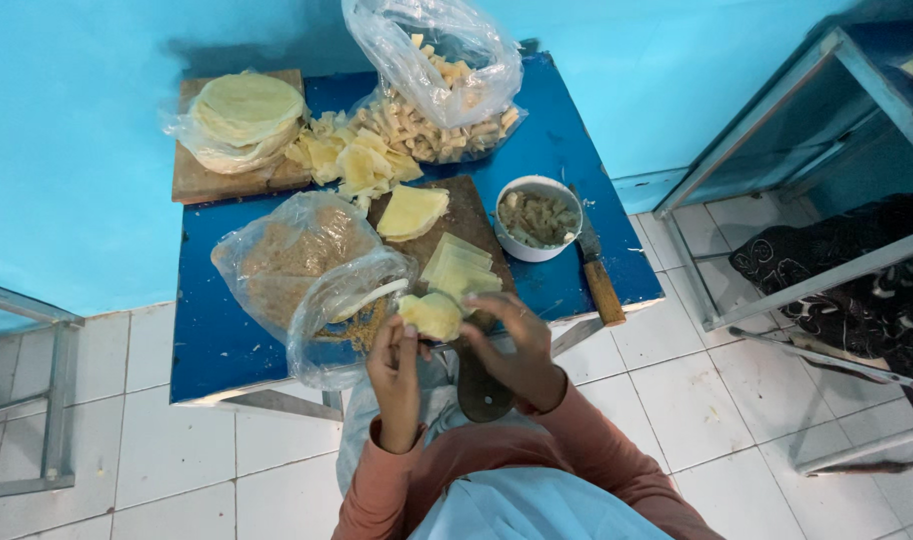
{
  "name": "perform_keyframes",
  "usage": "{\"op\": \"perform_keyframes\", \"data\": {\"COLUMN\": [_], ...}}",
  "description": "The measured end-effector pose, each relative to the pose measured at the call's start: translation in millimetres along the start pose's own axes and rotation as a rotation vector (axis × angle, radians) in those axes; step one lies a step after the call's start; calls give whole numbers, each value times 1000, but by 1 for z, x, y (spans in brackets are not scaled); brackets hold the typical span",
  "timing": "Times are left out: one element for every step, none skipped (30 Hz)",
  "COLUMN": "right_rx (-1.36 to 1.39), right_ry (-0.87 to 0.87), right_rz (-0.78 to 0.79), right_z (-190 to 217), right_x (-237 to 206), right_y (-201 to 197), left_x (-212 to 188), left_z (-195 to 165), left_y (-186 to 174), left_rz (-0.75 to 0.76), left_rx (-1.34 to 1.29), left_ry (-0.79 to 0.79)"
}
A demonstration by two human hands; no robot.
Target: The person sits at a blue table and assembles filled snack parcels. They take thin wrapper sheets, spoon filling from a bowl onto a wrapper using a spoon, fold the wrapper over the filling by hand, and place the folded parcel on a cutting board with finished pieces.
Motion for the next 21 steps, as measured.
{"op": "perform_keyframes", "data": {"right_rx": [31,3,-25,-52,-7,39,85,91,96,99,148,198,250,282,315,347,535,721,906,907,908], "right_ry": [-36,-71,-108,-147,-107,-71,-34,-44,-51,-57,-23,9,41,52,64,76,238,402,567,514,461], "right_rz": [-5,-2,0,1,-30,-60,-89,-104,-121,-138,-149,-159,-166,-154,-142,-131,-170,-211,-252,-289,-326], "right_z": [5,10,13,16,13,9,3,1,-3,-6,-12,-17,-23,-27,-33,-38,-54,-69,-82,-87,-93], "right_x": [0,0,0,1,0,-1,-2,-2,-3,-4,-7,-10,-13,-16,-18,-21,-26,-32,-38,-36,-34], "right_y": [1,4,7,10,9,9,9,9,9,9,10,12,13,15,17,18,21,26,33,26,17], "left_x": [-2,-5,-6,-7,-8,-8,-7,-7,-8,-8,-7,-7,-7,-7,-8,-8,-7,-6,-5,-4,-2], "left_z": [3,5,8,8,9,9,8,7,6,7,8,9,7,6,5,6,8,9,11,11,11], "left_y": [2,5,8,9,10,11,11,12,13,13,13,13,15,17,19,17,16,15,13,9,6], "left_rz": [24,50,76,80,82,83,84,83,85,76,67,57,79,100,121,101,84,68,63,58,52], "left_rx": [-7,-13,-19,1,21,39,41,41,41,35,29,23,20,17,14,33,52,72,43,14,-15], "left_ry": [-19,-39,-57,-63,-68,-72,-64,-58,-55,-70,-85,-98,-65,-32,1,3,4,5,5,5,5]}}
Point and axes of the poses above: each hand's wrist, its own x-axis towards the middle knuckle, its own y-axis out of the palm, z = x × y, the point moved 7 cm from there along x, towards the middle knuckle, and after that the axes turned 8 degrees about -y, right-handed, at the moved point
